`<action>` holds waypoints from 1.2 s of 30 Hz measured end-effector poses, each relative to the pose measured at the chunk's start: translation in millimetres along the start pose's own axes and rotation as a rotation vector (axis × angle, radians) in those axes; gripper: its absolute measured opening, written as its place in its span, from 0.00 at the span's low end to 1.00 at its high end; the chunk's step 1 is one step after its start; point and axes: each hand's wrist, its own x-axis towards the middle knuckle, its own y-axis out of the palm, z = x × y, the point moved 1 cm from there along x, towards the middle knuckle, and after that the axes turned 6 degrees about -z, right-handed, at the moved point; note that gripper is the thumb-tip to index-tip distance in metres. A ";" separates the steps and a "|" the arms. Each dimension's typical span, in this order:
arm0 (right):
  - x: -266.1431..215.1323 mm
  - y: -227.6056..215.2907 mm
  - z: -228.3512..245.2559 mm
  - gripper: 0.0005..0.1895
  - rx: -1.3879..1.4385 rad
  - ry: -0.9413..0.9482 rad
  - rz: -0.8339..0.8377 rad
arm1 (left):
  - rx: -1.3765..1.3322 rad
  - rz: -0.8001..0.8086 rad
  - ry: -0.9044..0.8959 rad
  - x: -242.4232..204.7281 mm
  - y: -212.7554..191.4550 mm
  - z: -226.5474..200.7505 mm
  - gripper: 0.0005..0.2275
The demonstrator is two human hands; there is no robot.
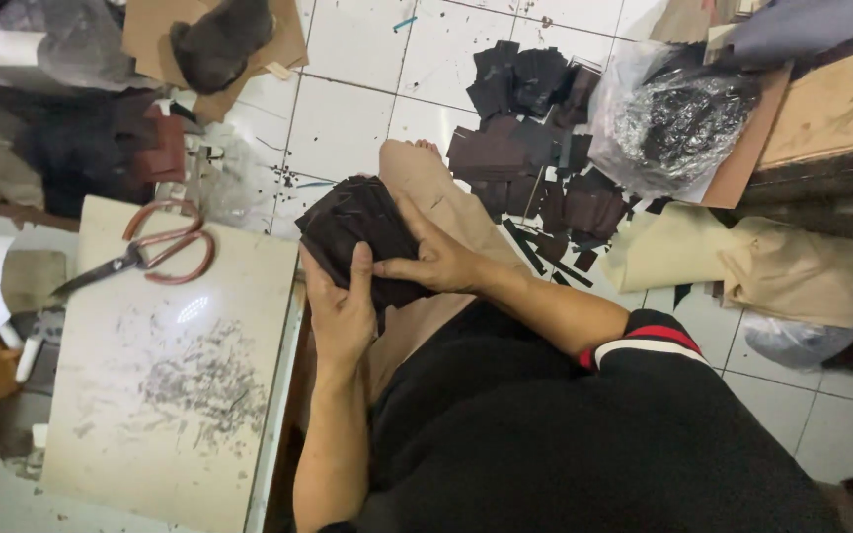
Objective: Trimming leather scraps with scissors and sorting them into organized piles on a workbench and the floor.
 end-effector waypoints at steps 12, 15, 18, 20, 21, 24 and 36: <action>39.8 -133.2 -53.8 0.42 0.155 0.145 -0.441 | 0.338 0.171 -0.383 111.0 150.8 28.0 0.31; 35.8 -185.2 -97.4 0.34 0.166 0.146 -0.526 | 0.348 0.260 -0.367 143.5 192.8 60.1 0.31; 42.0 -218.7 -111.2 0.31 0.195 0.216 -0.690 | 0.364 0.289 -0.460 162.9 223.2 104.4 0.35; 42.2 -240.0 -133.3 0.29 0.218 0.278 -0.772 | 0.321 0.329 -0.477 174.5 243.7 116.0 0.34; 41.1 -250.4 -145.6 0.27 0.240 0.335 -0.845 | 0.276 0.361 -0.487 179.5 254.0 122.6 0.32; 40.4 -288.7 -184.2 0.27 0.157 0.416 -0.967 | 0.219 0.353 -0.495 185.4 260.7 198.7 0.31; 60.6 -465.7 -419.6 0.28 -0.121 0.528 -1.120 | 0.538 0.759 -0.066 196.6 343.0 311.7 0.06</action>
